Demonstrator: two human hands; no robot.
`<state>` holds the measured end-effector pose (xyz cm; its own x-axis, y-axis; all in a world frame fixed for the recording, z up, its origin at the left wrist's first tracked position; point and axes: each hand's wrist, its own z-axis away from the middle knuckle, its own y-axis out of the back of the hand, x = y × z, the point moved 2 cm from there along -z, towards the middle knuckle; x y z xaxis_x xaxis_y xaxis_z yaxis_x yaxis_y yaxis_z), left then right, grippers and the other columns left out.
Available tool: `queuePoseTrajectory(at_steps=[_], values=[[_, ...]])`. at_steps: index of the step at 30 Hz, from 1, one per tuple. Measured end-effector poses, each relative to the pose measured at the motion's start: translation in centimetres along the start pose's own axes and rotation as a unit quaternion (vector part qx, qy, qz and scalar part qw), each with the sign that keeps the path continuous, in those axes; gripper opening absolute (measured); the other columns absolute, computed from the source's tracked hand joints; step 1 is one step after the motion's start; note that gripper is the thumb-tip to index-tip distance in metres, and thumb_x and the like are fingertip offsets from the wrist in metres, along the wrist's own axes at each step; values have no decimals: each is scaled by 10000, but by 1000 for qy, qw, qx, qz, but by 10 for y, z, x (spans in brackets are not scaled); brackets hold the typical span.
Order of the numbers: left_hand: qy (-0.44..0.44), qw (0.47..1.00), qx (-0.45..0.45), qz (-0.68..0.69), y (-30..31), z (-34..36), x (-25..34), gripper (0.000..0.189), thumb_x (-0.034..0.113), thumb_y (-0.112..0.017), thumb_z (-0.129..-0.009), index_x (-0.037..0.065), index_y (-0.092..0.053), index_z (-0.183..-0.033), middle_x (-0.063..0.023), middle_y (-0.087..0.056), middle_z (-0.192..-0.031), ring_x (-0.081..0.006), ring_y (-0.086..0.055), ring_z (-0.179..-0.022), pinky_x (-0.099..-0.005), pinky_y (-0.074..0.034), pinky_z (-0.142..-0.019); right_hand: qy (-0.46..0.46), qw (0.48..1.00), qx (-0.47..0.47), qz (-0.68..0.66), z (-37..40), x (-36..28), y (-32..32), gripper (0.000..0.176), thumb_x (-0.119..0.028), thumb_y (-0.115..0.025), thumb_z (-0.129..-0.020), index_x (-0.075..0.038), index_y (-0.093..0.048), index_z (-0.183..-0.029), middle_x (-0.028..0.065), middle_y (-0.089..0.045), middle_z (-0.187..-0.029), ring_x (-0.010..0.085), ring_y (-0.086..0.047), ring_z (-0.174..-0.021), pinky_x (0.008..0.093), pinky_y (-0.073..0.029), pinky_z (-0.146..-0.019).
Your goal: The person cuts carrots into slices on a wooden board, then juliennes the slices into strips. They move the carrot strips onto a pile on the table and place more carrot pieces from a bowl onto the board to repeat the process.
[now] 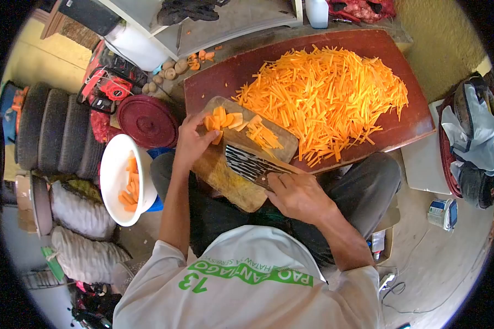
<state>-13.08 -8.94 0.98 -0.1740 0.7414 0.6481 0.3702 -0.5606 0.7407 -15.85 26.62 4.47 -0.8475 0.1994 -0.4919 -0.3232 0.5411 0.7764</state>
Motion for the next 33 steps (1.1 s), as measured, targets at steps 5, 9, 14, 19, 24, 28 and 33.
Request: queuePoseTrajectory(at_steps=[5, 9, 14, 19, 24, 28, 33], values=[[-72, 996, 8, -53, -4, -12, 0, 592, 146, -935, -777, 25, -772, -1333, -208, -726, -1265, -387, -699, -1190, -446, -525, -1049, 6, 1000, -1, -6, -2, 1, 0, 432, -246, -875, -917, -3, -701, -1228, 149, -709, -865, 372, -722, -772, 481, -584, -683], [-48, 998, -6, -46, -4, -12, -1, 603, 202, -926, -768, 84, -786, -1343, -196, -715, -1331, -388, -619, -1320, -485, -433, -1131, -8, 1000, 0, -12, -1, 0, 1, 338, -228, -841, -936, -18, -675, -1142, 166, -708, -871, 389, -729, -815, 496, -593, -715], [-93, 994, 12, 51, 0, -12, 4, 610, 59, -912, -759, 49, -773, -1353, -172, -727, -1316, -342, -682, -1262, -425, -513, -1110, -27, 999, 0, -26, 0, 1, -1, 316, -227, -836, -946, -25, -677, -1128, 173, -711, -870, 396, -734, -819, 502, -596, -707], [-121, 984, 48, 118, 0, -10, 24, 606, -34, -898, -791, 2, -746, -1376, -132, -723, -1332, -240, -705, -1233, -368, -551, -1078, -32, 999, 10, -29, 3, 3, -4, 328, -224, -853, -934, -25, -688, -1135, 172, -722, -881, 396, -737, -822, 499, -595, -699], [-142, 969, 110, 170, 6, -2, 34, 583, -28, -900, -813, 1, -742, -1373, -118, -725, -1345, -212, -703, -1239, -369, -557, -1057, -43, 997, 13, -61, 0, 6, -2, 313, -201, -853, -936, -10, -683, -1116, 197, -719, -883, 419, -736, -819, 516, -588, -707], [-116, 982, 81, 123, 28, 36, 48, 536, 10, -902, -832, 12, -751, -1346, -140, -751, -1311, -223, -717, -1227, -372, -571, -1037, -94, 987, 13, -130, 2, 6, 1, 328, -172, -841, -958, 25, -686, -1170, 224, -727, -904, 451, -740, -841, 506, -595, -740], [-82, 995, -8, 62, -9, 121, 61, 434, 44, -894, -847, 2, -758, -1257, -193, -758, -1310, -339, -743, -1133, -404, -594, -982, -176, 940, -5, -293, -3, -7, 5, 355, -141, -798, -1016, 46, -676, -1292, 255, -741, -966, 467, -747, -898, 467, -599, -786]])
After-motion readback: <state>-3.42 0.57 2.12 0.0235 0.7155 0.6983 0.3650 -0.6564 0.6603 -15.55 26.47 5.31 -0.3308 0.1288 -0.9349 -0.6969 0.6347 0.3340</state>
